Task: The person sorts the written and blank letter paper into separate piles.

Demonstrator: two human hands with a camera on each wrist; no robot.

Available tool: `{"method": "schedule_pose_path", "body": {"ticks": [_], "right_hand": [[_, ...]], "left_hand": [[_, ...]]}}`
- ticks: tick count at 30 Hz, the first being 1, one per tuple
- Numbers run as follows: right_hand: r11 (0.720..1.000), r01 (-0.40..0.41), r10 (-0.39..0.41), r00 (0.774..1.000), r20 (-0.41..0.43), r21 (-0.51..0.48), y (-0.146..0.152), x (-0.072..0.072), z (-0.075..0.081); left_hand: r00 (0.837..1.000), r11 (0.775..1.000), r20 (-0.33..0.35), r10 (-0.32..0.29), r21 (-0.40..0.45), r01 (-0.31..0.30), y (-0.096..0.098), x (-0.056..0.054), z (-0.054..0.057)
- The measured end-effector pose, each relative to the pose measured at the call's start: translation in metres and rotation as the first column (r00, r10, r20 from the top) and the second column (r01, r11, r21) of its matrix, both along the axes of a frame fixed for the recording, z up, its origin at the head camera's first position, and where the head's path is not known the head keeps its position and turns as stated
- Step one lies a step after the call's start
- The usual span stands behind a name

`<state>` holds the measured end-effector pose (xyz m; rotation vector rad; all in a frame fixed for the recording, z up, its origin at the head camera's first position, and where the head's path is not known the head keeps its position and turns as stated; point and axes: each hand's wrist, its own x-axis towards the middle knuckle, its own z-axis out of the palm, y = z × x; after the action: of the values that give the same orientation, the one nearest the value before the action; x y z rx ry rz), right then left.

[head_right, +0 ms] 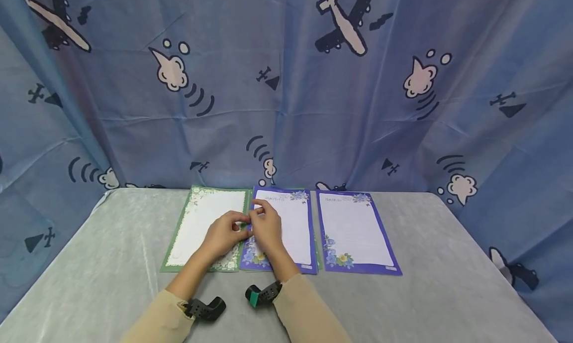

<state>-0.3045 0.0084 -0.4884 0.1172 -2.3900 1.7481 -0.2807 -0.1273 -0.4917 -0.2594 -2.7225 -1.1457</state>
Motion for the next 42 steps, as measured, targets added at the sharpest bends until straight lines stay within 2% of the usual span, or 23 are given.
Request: {"method": "schedule_pose_path", "body": {"ticks": [5,8,10,12,14,17,21,24,30,34,42], "right_hand": [[0.995,-0.079,0.082,0.996,0.046,-0.063,0.012,-0.005,0.007],[0.991,-0.13,0.131,0.989,0.068,-0.022,0.028,-0.004,0.016],[0.988,-0.145,0.141,0.988,0.067,0.061,0.04,-0.001,0.023],[0.98,-0.13,0.123,0.991,0.056,0.151,0.053,0.002,0.028],[0.976,-0.088,0.079,0.996,0.05,0.199,0.067,0.005,0.033],[0.969,-0.009,-0.006,0.998,0.061,0.246,0.087,0.007,0.04],[0.956,0.005,-0.031,0.996,0.084,0.294,0.11,0.009,0.045],[0.94,0.022,-0.037,0.999,0.038,0.34,0.122,0.01,0.04],[0.893,0.182,-0.142,0.982,-0.126,0.411,0.134,0.018,0.008],[0.889,0.201,-0.159,0.978,-0.135,0.411,0.134,0.02,-0.005],[0.891,0.195,-0.15,0.979,-0.138,0.41,0.138,0.02,-0.007]], "left_hand": [[0.999,1.0,0.04,-0.019,0.003,0.019,0.002,-0.003,0.002],[0.998,1.0,0.05,-0.024,-0.015,0.025,0.003,-0.005,0.005],[0.998,1.0,0.055,-0.015,-0.021,0.016,0.003,-0.005,0.006],[0.998,1.0,0.056,-0.004,-0.022,0.006,0.003,-0.006,0.007],[0.999,1.0,0.055,-0.003,-0.021,0.004,0.002,-0.006,0.007],[0.998,1.0,0.057,-0.015,-0.017,0.016,0.001,-0.005,0.006],[0.998,1.0,0.061,-0.017,-0.018,0.018,-0.001,-0.005,0.005],[0.998,1.0,0.063,-0.015,-0.015,0.016,-0.003,-0.004,0.003],[0.998,1.0,0.058,-0.027,-0.012,0.028,-0.005,-0.002,0.001],[0.998,1.0,0.055,-0.015,-0.018,0.016,-0.005,0.001,0.0],[0.999,1.0,0.031,-0.015,-0.015,0.015,-0.002,0.001,-0.002]]}}
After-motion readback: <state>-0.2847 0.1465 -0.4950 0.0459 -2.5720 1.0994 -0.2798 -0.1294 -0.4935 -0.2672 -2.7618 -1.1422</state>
